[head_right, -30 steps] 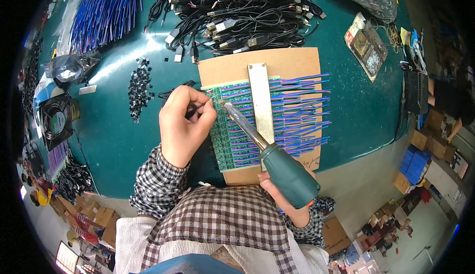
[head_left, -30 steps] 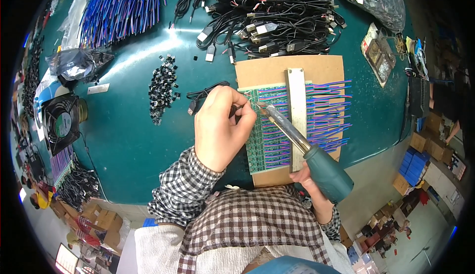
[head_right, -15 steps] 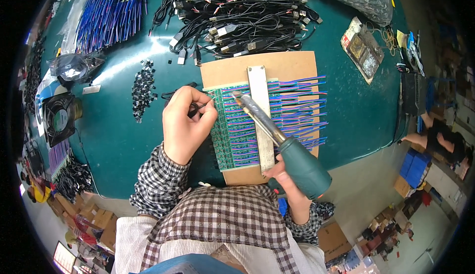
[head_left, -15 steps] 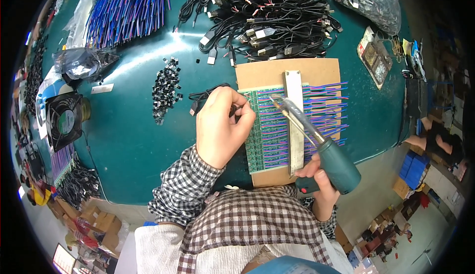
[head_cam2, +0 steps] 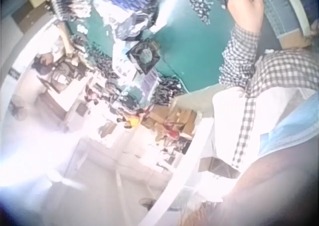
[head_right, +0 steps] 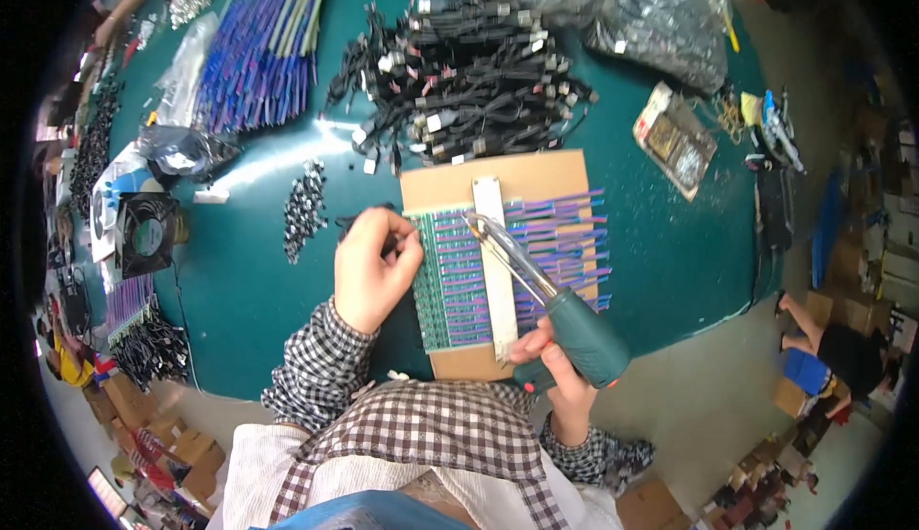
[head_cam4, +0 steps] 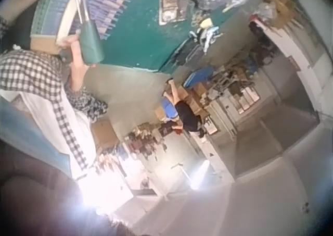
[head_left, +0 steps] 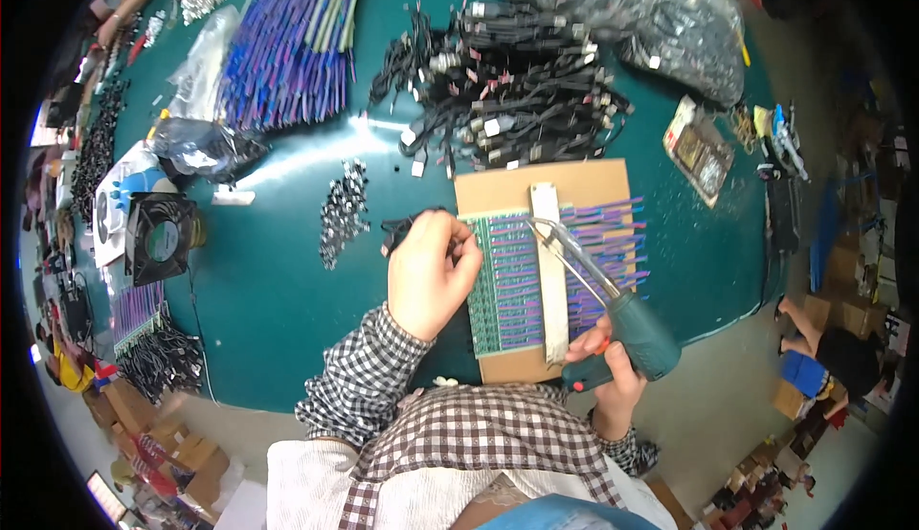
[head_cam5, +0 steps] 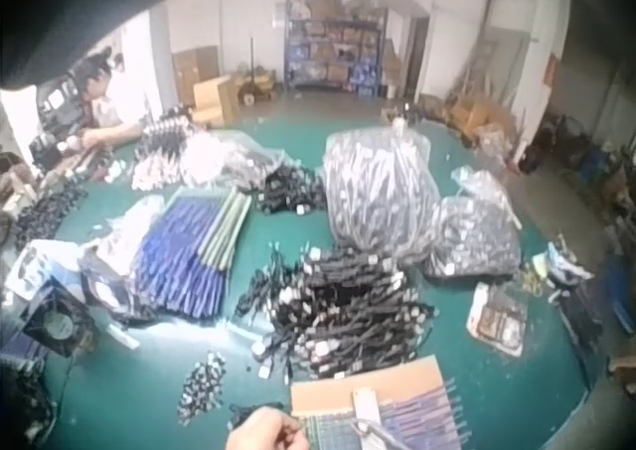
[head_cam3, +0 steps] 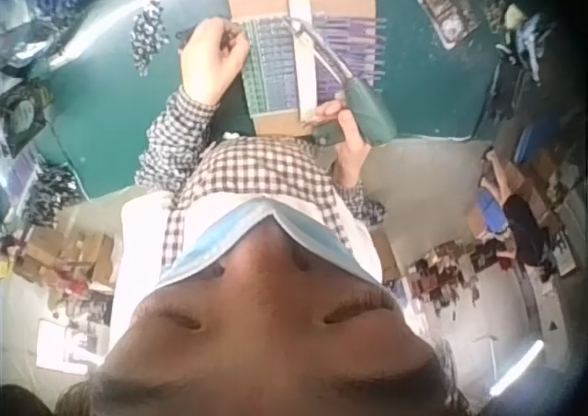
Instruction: The person solders wire connections from a wiring harness onto an LED circuit board using a manual soldering iron and solder wire.
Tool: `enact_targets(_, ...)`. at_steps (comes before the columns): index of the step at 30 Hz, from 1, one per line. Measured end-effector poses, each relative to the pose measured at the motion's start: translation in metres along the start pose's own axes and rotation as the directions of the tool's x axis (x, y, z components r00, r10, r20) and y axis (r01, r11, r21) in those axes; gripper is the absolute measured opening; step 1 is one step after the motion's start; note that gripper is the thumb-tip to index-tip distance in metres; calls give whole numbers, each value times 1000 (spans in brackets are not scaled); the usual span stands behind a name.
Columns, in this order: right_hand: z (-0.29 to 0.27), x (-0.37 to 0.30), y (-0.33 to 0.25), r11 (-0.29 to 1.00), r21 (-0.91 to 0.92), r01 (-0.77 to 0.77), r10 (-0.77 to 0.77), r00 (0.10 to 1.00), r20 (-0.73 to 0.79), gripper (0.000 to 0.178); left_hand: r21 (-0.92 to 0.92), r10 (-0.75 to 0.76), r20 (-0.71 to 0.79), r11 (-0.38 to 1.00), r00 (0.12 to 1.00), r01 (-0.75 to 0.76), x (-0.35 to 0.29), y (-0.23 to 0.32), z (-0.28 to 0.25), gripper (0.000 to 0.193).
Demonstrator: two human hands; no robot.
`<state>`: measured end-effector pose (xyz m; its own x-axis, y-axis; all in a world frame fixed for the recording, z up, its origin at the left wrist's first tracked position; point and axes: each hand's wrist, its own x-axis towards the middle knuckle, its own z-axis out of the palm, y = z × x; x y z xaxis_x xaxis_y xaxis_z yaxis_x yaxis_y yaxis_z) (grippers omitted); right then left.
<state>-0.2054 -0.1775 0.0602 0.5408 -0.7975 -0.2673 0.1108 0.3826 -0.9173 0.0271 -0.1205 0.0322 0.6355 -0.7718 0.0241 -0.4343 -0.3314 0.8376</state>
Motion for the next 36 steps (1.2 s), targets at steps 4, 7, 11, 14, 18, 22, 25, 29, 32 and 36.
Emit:
enact_targets(4,-17,10,4,983,176,45,-31,996,-83,32,89,6,-21,996,1000,-4,-5,7,-1,12)
enact_targets(7,-28,18,2,947,312,77,-43,993,-113,33,180,75,-80,982,994,-60,-14,9,-4,15)
enact_targets(11,-37,24,-5,934,347,82,-23,985,-171,35,165,169,-107,975,980,-150,-9,15,-26,21)
enact_targets(14,-44,27,-5,891,447,81,-10,987,-161,36,110,217,-138,973,966,-203,16,33,-51,22)
enact_targets(18,-51,27,1,872,484,74,-10,991,-133,35,64,406,-189,914,894,-402,77,51,-38,19)
enact_targets(22,-56,17,2,856,512,74,-21,994,-107,34,201,534,-100,837,839,-509,138,53,-4,20)
enact_targets(25,-62,12,5,831,552,73,-20,995,-101,33,337,672,-15,701,741,-629,175,48,17,27)
enact_targets(29,-65,5,4,832,547,86,-1,988,-154,33,483,677,104,606,728,-632,200,38,29,32)
enact_targets(32,-72,7,7,822,561,99,-10,987,-160,33,551,647,178,558,741,-620,208,43,31,36)
enact_targets(36,-64,6,-4,849,522,79,26,981,-192,35,511,617,221,586,755,-629,201,46,24,33)
